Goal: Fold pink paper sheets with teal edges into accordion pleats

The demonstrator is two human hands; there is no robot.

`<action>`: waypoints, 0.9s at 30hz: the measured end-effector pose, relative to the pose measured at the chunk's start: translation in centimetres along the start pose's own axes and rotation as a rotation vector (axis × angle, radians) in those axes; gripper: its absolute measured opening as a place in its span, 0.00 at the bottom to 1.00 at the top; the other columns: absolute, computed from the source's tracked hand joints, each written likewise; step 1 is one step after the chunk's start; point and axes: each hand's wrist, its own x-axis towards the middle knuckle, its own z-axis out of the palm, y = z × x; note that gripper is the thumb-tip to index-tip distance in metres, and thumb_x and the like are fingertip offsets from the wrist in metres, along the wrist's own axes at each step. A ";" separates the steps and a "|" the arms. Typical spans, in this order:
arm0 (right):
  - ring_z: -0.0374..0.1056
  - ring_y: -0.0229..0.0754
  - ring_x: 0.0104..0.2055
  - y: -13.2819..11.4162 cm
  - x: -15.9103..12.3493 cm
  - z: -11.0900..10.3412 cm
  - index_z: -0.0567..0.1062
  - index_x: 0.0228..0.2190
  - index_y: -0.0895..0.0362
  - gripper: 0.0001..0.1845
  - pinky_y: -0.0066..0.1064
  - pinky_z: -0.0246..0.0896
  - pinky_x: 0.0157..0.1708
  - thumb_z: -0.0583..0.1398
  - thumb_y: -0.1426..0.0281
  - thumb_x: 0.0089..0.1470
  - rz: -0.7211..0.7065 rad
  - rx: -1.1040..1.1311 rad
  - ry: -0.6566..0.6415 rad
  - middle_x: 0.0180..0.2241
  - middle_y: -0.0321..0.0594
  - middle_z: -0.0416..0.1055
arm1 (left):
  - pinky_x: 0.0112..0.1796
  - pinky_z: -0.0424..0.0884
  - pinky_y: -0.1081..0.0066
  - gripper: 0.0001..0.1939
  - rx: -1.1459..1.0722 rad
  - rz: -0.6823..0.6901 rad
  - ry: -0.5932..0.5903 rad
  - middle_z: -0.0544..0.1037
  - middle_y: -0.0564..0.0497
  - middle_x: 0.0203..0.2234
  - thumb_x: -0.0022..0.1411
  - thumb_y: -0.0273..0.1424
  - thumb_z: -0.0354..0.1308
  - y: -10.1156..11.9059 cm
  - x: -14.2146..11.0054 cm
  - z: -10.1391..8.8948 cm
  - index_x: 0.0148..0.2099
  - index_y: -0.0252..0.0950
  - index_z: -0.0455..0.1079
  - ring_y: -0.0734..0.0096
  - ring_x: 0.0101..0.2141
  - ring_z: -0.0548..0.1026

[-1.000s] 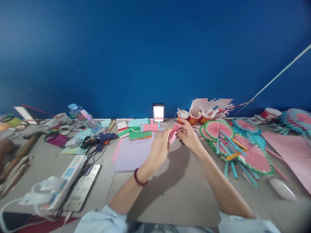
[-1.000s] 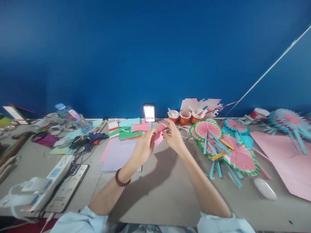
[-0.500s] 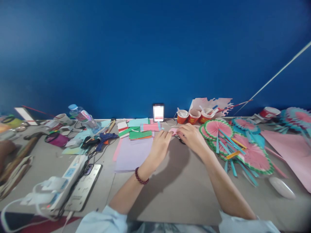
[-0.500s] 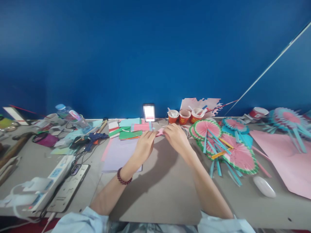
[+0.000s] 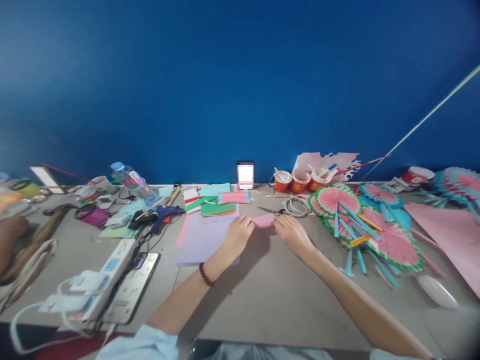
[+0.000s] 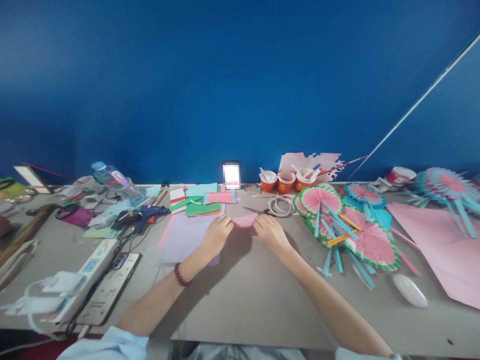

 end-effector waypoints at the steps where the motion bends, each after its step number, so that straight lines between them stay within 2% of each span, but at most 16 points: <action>1: 0.65 0.45 0.36 -0.1 -0.5 0.4 0.74 0.32 0.57 0.15 0.35 0.57 0.38 0.49 0.77 0.59 -0.015 0.005 -0.012 0.32 0.45 0.72 | 0.39 0.65 0.65 0.07 -0.004 0.018 -0.011 0.71 0.47 0.34 0.62 0.21 0.50 0.0 -0.4 0.6 0.38 0.34 0.68 0.62 0.38 0.68; 6: 0.67 0.44 0.36 0.1 -2.5 1.9 0.75 0.32 0.57 0.15 0.35 0.60 0.39 0.49 0.77 0.59 -0.025 0.043 -0.064 0.32 0.46 0.73 | 0.38 0.66 0.64 0.07 0.015 0.078 -0.067 0.71 0.46 0.34 0.62 0.21 0.50 -0.1 -2.2 2.3 0.37 0.34 0.68 0.61 0.39 0.68; 10: 0.69 0.43 0.37 0.3 -3.6 2.5 0.76 0.34 0.56 0.15 0.34 0.62 0.40 0.49 0.76 0.59 -0.014 0.064 -0.065 0.34 0.45 0.74 | 0.39 0.66 0.64 0.09 0.025 0.108 -0.087 0.71 0.45 0.34 0.62 0.19 0.48 0.3 -3.0 2.3 0.36 0.34 0.67 0.61 0.38 0.69; 17: 0.70 0.45 0.39 0.0 -4.4 2.8 0.76 0.36 0.58 0.14 0.35 0.63 0.40 0.51 0.79 0.57 -0.036 0.027 -0.040 0.36 0.46 0.76 | 0.39 0.67 0.64 0.11 -0.007 0.080 -0.132 0.73 0.45 0.35 0.63 0.19 0.46 1.0 -3.2 2.4 0.45 0.31 0.67 0.62 0.38 0.71; 22: 0.70 0.44 0.37 0.3 -3.9 2.5 0.76 0.34 0.56 0.12 0.34 0.64 0.39 0.53 0.76 0.57 0.093 0.195 -0.081 0.33 0.44 0.76 | 0.40 0.69 0.67 0.12 -0.097 -0.010 -0.127 0.74 0.47 0.36 0.62 0.19 0.48 0.5 -3.3 2.8 0.44 0.35 0.69 0.65 0.39 0.71; 27: 0.71 0.45 0.37 1.1 -2.6 1.9 0.77 0.31 0.55 0.11 0.35 0.65 0.40 0.54 0.74 0.56 0.276 0.476 -0.145 0.33 0.43 0.77 | 0.42 0.70 0.69 0.20 -0.370 -0.171 -0.099 0.76 0.48 0.38 0.57 0.14 0.47 -0.5 -2.6 2.3 0.44 0.37 0.73 0.68 0.41 0.73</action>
